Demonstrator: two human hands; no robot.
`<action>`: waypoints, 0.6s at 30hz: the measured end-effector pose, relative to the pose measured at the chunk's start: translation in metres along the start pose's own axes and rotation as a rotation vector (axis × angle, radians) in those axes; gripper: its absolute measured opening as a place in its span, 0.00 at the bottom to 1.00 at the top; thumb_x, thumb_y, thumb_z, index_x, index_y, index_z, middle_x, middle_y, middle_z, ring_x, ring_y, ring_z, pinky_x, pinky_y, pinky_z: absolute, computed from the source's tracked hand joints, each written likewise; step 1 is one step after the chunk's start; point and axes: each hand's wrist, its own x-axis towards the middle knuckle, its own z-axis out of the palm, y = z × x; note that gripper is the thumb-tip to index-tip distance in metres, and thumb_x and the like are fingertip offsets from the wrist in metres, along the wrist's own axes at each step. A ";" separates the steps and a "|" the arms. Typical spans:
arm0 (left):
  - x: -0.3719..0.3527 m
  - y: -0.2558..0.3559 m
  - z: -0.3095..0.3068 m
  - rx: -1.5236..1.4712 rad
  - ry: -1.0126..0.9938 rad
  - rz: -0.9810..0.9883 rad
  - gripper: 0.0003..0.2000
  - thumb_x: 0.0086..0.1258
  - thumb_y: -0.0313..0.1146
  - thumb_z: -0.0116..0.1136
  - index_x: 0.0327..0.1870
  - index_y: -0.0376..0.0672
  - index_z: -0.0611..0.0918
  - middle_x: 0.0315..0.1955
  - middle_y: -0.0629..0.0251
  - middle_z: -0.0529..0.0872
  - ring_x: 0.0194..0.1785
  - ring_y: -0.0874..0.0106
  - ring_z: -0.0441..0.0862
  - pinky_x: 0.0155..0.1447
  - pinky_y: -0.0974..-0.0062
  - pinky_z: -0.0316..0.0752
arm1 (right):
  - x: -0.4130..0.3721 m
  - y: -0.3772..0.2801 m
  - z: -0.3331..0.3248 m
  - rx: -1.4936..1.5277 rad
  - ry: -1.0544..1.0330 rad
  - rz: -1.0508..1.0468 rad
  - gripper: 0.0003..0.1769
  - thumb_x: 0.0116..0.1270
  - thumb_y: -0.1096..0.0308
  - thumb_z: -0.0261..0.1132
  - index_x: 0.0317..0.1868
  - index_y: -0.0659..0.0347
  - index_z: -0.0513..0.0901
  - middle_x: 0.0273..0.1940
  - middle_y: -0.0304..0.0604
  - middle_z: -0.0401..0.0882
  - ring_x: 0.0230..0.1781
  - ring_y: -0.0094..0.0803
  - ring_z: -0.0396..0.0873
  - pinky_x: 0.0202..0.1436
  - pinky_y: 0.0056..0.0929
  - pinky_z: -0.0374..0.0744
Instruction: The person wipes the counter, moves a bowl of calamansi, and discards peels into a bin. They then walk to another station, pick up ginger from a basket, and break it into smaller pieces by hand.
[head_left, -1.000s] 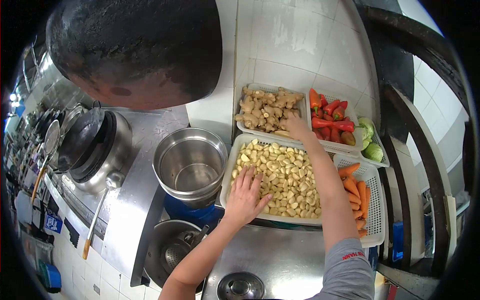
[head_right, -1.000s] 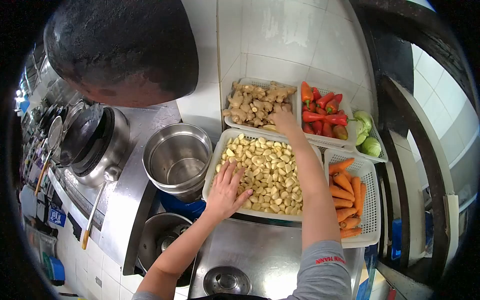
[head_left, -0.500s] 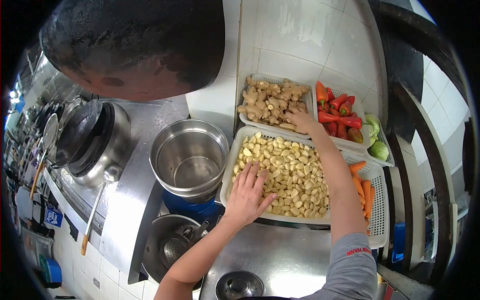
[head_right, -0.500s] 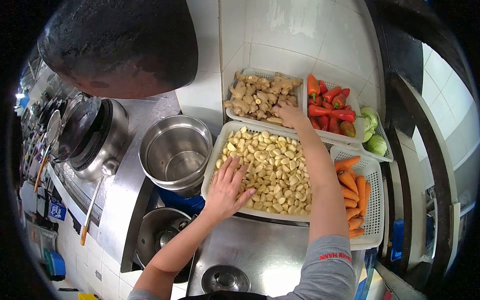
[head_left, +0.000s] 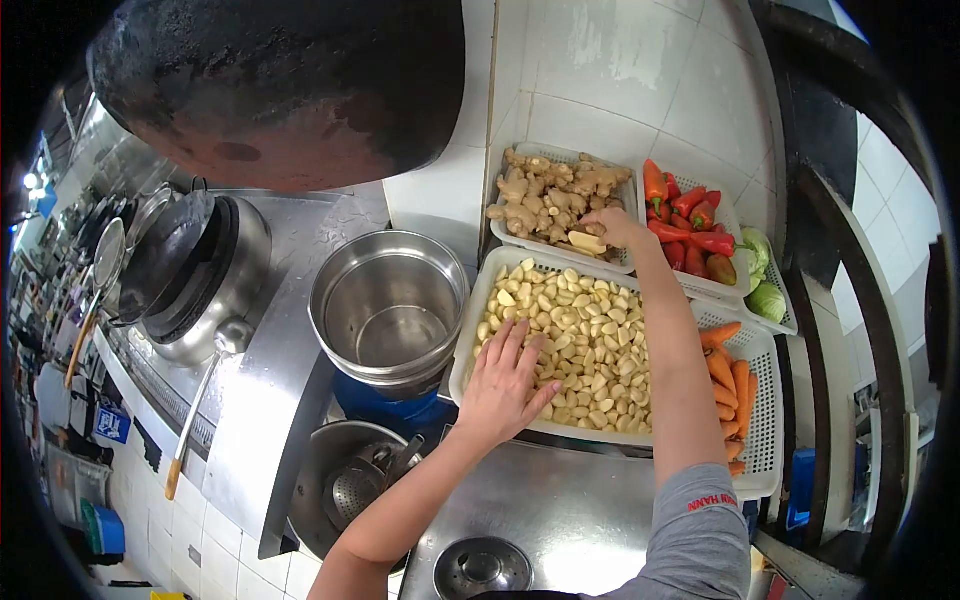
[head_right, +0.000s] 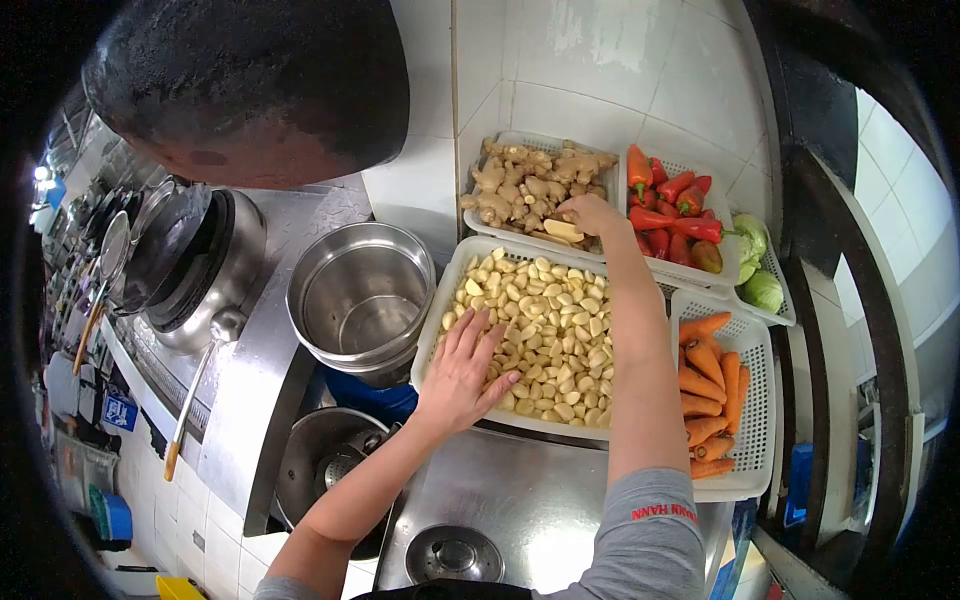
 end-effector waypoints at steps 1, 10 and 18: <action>0.000 0.000 0.000 -0.006 0.000 0.001 0.28 0.63 0.49 0.48 0.59 0.40 0.64 0.59 0.50 0.60 0.65 0.55 0.53 0.64 0.59 0.53 | 0.000 -0.002 -0.001 -0.031 -0.018 0.017 0.26 0.48 0.80 0.59 0.51 0.54 0.75 0.45 0.47 0.77 0.46 0.43 0.74 0.51 0.36 0.73; -0.001 -0.001 0.001 -0.004 0.028 0.003 0.27 0.62 0.49 0.49 0.58 0.39 0.65 0.58 0.50 0.61 0.65 0.55 0.54 0.64 0.60 0.54 | 0.005 0.002 0.006 -0.013 -0.016 0.066 0.24 0.50 0.74 0.65 0.50 0.53 0.73 0.46 0.49 0.75 0.46 0.44 0.74 0.50 0.36 0.73; -0.001 -0.001 0.002 -0.017 0.031 -0.004 0.27 0.62 0.48 0.49 0.57 0.39 0.66 0.58 0.50 0.62 0.64 0.55 0.55 0.64 0.60 0.54 | -0.011 -0.019 -0.005 -0.229 0.273 0.158 0.17 0.55 0.73 0.57 0.46 0.56 0.66 0.44 0.55 0.71 0.44 0.51 0.73 0.47 0.44 0.72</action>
